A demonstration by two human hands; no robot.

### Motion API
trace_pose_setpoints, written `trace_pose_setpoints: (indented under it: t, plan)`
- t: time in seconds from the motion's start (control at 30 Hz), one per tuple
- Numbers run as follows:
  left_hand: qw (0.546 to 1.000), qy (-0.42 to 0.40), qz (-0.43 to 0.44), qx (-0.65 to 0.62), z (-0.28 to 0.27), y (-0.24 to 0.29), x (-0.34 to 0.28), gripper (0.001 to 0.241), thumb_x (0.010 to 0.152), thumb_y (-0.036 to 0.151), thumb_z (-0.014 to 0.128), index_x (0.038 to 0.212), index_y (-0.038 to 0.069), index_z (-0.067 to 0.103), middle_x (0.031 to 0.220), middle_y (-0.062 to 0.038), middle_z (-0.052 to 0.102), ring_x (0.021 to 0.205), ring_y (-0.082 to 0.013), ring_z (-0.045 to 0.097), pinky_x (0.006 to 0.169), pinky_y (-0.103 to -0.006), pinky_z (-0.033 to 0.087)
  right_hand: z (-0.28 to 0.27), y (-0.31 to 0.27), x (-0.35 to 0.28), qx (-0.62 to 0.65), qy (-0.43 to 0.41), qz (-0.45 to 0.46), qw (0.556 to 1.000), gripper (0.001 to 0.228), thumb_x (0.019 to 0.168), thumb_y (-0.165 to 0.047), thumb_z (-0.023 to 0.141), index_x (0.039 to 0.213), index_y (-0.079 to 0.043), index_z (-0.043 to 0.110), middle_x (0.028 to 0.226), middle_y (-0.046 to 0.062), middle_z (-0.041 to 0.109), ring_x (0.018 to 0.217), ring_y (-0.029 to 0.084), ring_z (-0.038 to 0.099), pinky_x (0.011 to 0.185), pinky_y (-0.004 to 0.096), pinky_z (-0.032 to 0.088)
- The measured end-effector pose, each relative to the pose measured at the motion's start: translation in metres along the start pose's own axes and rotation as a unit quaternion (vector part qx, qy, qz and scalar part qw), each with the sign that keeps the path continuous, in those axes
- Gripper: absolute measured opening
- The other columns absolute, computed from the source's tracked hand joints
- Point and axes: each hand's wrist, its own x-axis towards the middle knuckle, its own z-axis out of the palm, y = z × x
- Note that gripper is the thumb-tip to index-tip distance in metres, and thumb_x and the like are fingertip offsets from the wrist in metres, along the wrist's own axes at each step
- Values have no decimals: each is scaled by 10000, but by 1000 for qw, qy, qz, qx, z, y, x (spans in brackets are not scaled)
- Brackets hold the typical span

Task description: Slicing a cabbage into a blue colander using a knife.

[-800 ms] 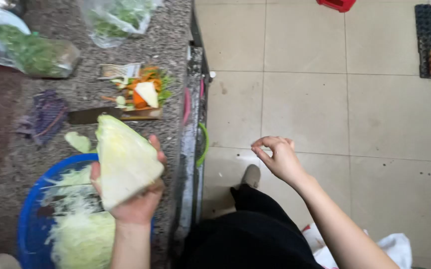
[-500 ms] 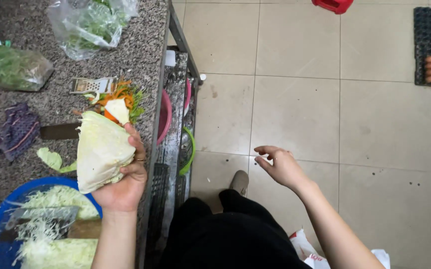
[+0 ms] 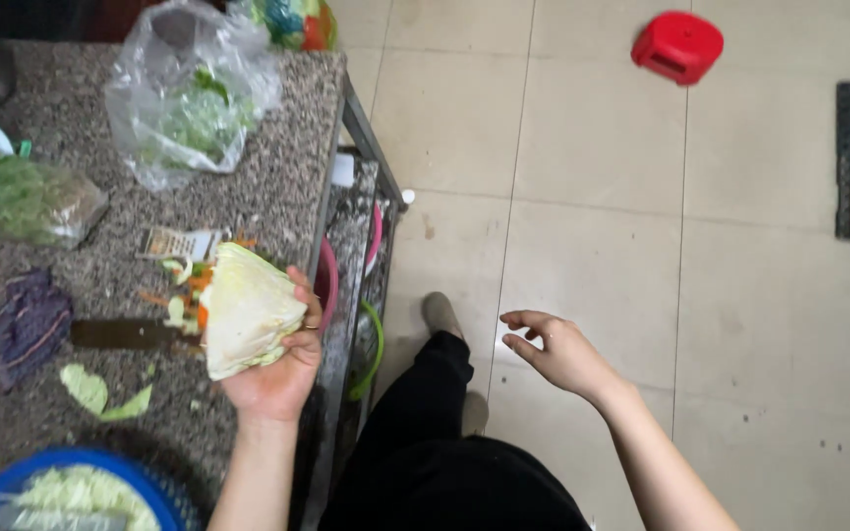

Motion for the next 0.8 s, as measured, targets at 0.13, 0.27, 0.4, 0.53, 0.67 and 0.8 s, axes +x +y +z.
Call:
trace_pose_setpoints:
  t: [0.13, 0.27, 0.4, 0.53, 0.67, 0.8]
  plan:
    - [998, -7, -9, -60, -14, 5, 82, 840, 809, 460, 754, 1494, 85, 447, 1443, -176, 482, 1220, -338, 530, 753, -381, 541, -42, 9, 62, -17, 26, -5, 999, 408, 916, -334, 668, 1276, -146, 695, 1207, 14, 753, 979, 172, 718, 875, 344, 563]
    - [997, -62, -16, -47, -25, 10, 173, 823, 801, 433, 776, 1507, 135, 477, 1449, -143, 479, 1266, -310, 511, 816, -367, 542, -97, 8, 118, -43, 49, 7, 998, 410, 916, -336, 671, 1277, -144, 702, 1165, 15, 776, 957, 163, 726, 874, 338, 570]
    - [996, -67, -43, -30, -14, 19, 278, 822, 786, 487, 756, 1478, 133, 489, 1472, -168, 477, 1274, -323, 505, 816, -373, 536, -157, -4, 179, -40, 70, 42, 996, 430, 921, -335, 671, 1298, -129, 685, 1161, 16, 768, 957, 175, 710, 890, 351, 560]
    - [999, 17, 27, 35, 10, 25, 356, 760, 739, 586, 725, 1388, 232, 548, 1423, -163, 516, 1301, -340, 529, 753, -390, 525, -207, -30, 251, -67, 77, 43, 994, 437, 926, -325, 674, 1307, -113, 676, 1145, 31, 778, 961, 174, 707, 897, 355, 559]
    - [999, 3, 29, 45, 1, 43, 417, 786, 787, 640, 694, 1425, 203, 551, 1387, -185, 551, 1254, -363, 534, 800, -421, 532, -241, -46, 333, -50, 53, 15, 997, 430, 919, -308, 687, 1299, -108, 688, 1136, 53, 780, 938, 188, 719, 883, 349, 566]
    - [992, 13, 110, 66, -15, 68, 462, 783, 760, 634, 711, 1404, 215, 559, 1344, -165, 582, 1227, -366, 564, 804, -416, 531, -277, -46, 435, -66, -12, -39, 997, 416, 909, -279, 689, 1285, -100, 695, 1113, 47, 804, 938, 185, 724, 878, 341, 568]
